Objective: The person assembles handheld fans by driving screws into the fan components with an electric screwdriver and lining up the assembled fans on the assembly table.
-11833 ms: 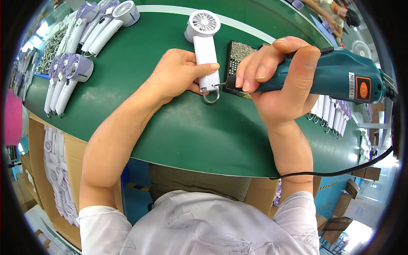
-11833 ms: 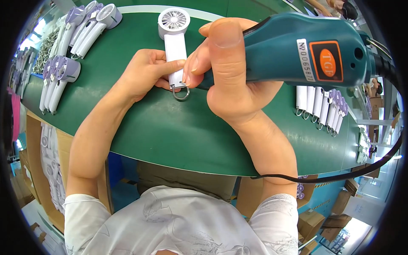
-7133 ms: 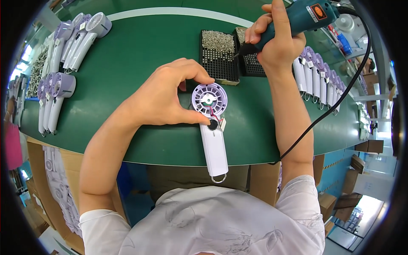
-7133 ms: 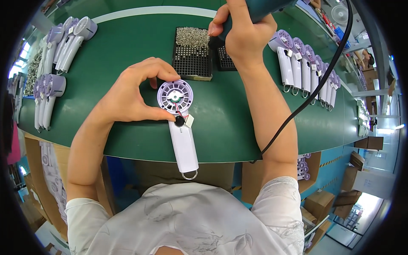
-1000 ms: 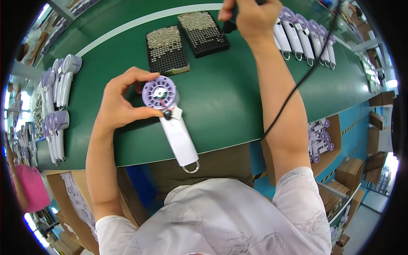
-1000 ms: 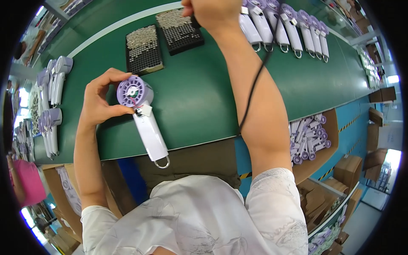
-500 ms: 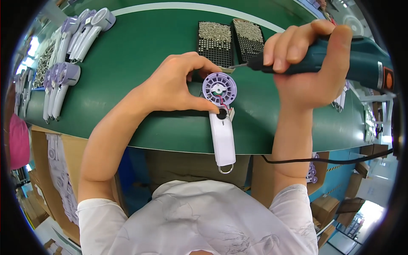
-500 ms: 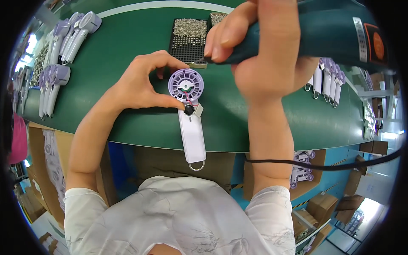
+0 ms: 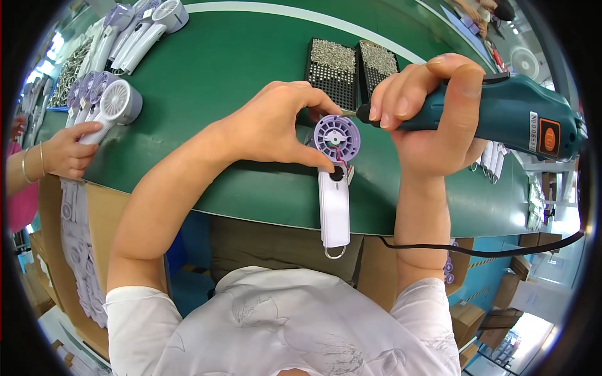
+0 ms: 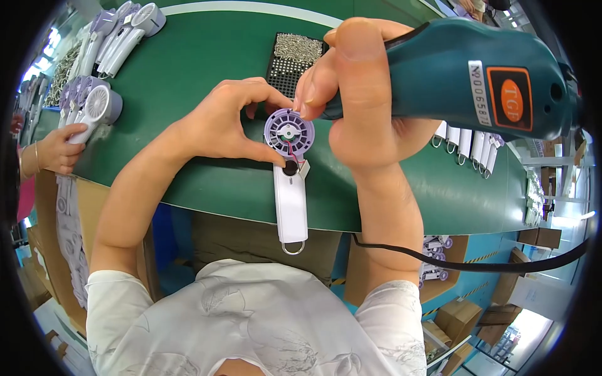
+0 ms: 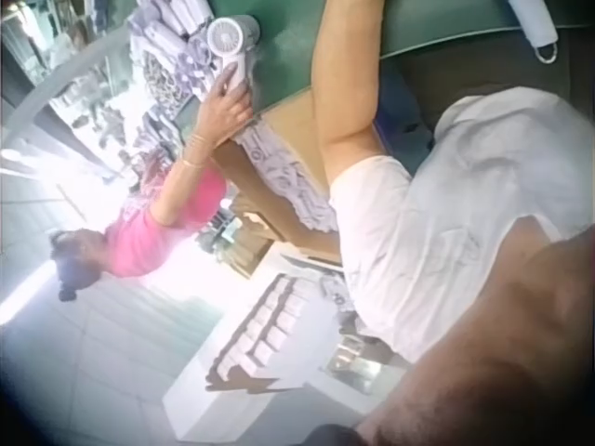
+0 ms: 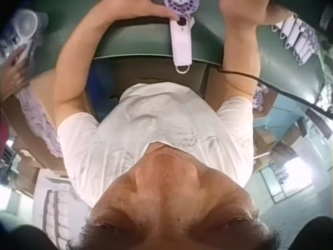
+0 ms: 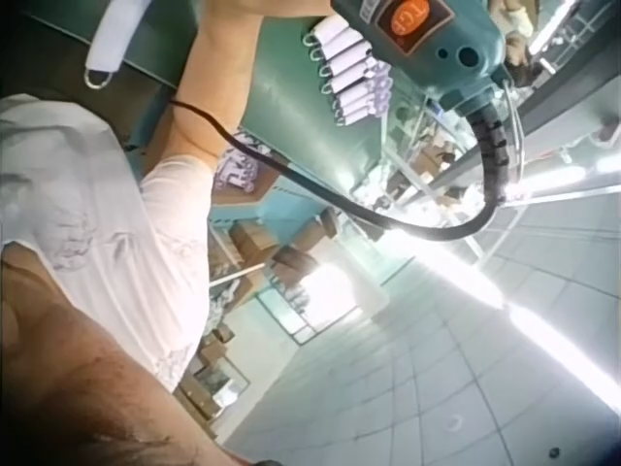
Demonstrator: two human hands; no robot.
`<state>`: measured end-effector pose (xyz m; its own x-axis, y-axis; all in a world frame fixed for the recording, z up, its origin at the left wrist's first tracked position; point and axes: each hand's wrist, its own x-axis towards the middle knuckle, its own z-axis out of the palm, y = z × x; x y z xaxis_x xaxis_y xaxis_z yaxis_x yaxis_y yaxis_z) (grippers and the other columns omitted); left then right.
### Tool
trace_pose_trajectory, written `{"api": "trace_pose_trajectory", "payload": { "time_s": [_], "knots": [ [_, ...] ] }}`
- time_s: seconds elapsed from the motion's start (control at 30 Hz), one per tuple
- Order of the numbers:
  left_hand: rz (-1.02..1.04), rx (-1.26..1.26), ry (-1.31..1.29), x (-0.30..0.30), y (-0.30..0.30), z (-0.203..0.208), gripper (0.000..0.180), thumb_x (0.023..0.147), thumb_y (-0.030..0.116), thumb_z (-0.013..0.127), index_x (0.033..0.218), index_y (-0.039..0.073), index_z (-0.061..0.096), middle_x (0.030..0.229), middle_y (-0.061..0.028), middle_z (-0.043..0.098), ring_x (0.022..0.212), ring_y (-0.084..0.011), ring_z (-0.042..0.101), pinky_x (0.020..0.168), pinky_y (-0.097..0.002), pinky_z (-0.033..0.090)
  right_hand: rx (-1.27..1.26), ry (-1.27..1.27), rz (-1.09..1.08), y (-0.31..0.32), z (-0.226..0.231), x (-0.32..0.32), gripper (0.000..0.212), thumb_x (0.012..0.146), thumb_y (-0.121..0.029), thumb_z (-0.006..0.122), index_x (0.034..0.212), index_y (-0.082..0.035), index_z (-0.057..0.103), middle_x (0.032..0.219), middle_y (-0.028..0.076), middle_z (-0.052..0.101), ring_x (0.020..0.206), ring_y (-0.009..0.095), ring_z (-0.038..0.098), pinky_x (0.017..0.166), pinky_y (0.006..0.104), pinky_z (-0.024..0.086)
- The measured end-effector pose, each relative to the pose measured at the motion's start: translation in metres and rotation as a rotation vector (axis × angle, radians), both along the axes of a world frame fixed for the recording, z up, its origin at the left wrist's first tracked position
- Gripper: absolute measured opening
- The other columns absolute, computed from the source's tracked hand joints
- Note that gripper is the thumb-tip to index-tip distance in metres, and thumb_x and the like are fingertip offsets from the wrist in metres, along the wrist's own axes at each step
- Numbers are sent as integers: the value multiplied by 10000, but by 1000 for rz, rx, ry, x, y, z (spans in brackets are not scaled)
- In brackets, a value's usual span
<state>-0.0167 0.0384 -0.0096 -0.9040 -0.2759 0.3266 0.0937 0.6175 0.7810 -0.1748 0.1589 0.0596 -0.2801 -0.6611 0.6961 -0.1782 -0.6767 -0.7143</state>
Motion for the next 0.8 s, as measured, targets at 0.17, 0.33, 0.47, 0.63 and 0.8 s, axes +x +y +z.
{"api": "trace_pose_trajectory", "payload": {
  "time_s": [0.17, 0.33, 0.47, 0.63, 0.8],
  "knots": [
    [-14, -1, 15, -1, -1, -1, 652, 571, 308, 985, 1114, 78, 706, 935, -45, 706, 804, -185, 613, 694, -310, 475, -50, -194, 67, -1, 4, 6, 240, 995, -167, 620, 985, 65, 559, 600, 92, 585, 446, 178, 561, 461, 338, 517],
    [-17, -3, 18, -1, -1, 0, 648, 571, 315, 986, 1101, 71, 704, 940, -55, 705, 803, -192, 615, 689, -315, 476, -53, -172, 62, -2, 4, 8, 228, 1000, -158, 610, 992, 64, 557, 600, 93, 587, 447, 179, 562, 458, 338, 515],
    [-23, 3, -13, -2, -2, 6, 639, 583, 331, 972, 1084, 37, 708, 924, -93, 694, 835, -222, 641, 751, -334, 513, -40, -189, 78, -6, 0, 7, 173, 995, -108, 612, 995, 61, 571, 597, 83, 589, 453, 170, 565, 459, 331, 510],
    [-7, 18, -78, 4, -1, 14, 643, 595, 348, 959, 1075, -2, 713, 920, -141, 688, 882, -260, 674, 819, -363, 554, -17, -171, 5, -14, -5, 17, 80, 962, -33, 655, 969, 38, 617, 598, 53, 597, 465, 134, 575, 456, 286, 487],
    [5, -3, -59, 6, -3, 7, 701, 590, 406, 950, 1081, -29, 705, 950, -185, 702, 881, -320, 694, 810, -388, 559, 149, -210, -63, -27, -9, 30, 112, 905, 4, 727, 935, 17, 620, 606, 36, 611, 457, 110, 572, 444, 246, 452]
  ]
}}
